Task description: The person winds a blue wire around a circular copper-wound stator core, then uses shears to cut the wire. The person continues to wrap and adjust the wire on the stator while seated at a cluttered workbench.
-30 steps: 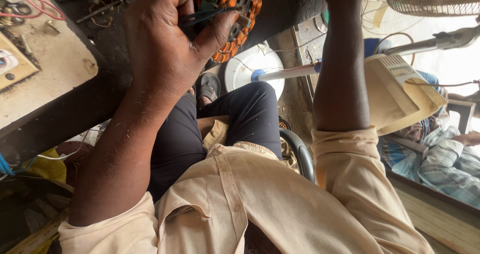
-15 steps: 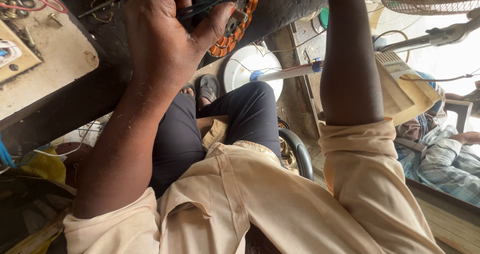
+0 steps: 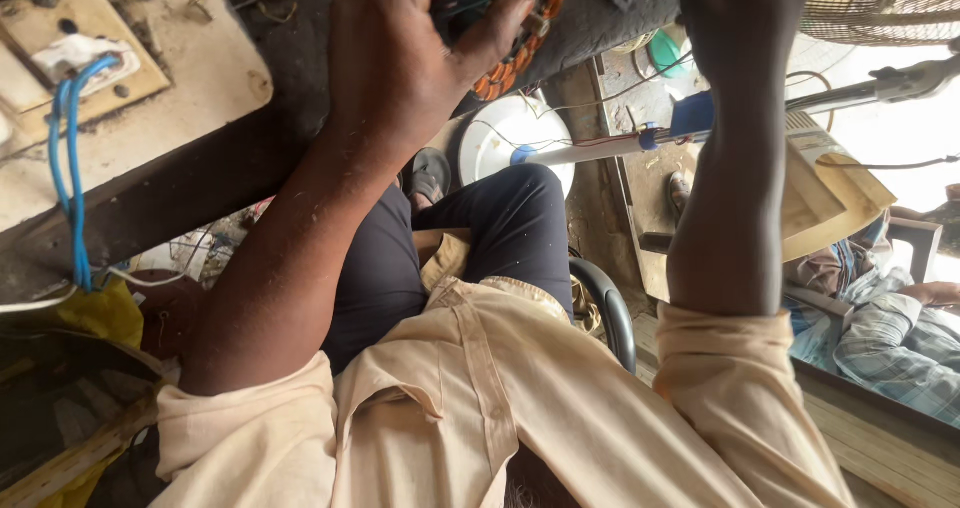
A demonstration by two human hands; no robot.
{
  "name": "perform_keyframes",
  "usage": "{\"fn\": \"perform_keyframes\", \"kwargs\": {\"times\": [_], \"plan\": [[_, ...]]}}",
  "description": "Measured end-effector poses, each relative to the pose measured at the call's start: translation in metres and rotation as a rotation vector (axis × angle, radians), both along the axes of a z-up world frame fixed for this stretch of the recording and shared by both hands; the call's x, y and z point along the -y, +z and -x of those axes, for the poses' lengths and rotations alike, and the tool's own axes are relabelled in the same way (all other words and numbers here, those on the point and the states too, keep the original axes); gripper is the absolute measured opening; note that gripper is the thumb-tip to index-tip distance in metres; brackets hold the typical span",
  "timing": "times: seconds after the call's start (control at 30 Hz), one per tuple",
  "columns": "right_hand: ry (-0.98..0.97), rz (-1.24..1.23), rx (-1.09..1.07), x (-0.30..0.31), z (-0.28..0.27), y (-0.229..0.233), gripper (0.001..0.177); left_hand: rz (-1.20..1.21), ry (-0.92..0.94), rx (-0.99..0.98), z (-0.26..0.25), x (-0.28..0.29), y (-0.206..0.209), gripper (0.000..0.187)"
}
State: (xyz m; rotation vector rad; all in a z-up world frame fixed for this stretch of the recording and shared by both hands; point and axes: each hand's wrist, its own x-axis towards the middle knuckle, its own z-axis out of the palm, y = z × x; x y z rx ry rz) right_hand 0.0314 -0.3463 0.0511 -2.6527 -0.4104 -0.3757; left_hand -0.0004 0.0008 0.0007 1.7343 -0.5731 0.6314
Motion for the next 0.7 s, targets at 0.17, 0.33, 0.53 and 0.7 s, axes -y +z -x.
{"fn": "perform_keyframes", "kwargs": {"times": [0.17, 0.33, 0.53, 0.7], "plan": [[-0.212, -0.216, 0.366, 0.017, 0.033, -0.076, 0.035, 0.037, 0.004, 0.031, 0.003, 0.003, 0.002, 0.042], [-0.136, -0.253, 0.662, 0.033, 0.012, -0.102, 0.035, -0.045, 0.096, 0.067, 0.003, 0.000, 0.001, 0.039], [0.199, -0.604, 0.641, 0.038, 0.003, -0.045, 0.038, -0.047, 0.057, 0.007, 0.002, 0.009, -0.005, 0.029], [0.068, -0.819, 0.633, 0.039, 0.065, -0.041, 0.035, -0.143, 0.109, -0.010, -0.007, 0.016, -0.008, 0.035]]}}
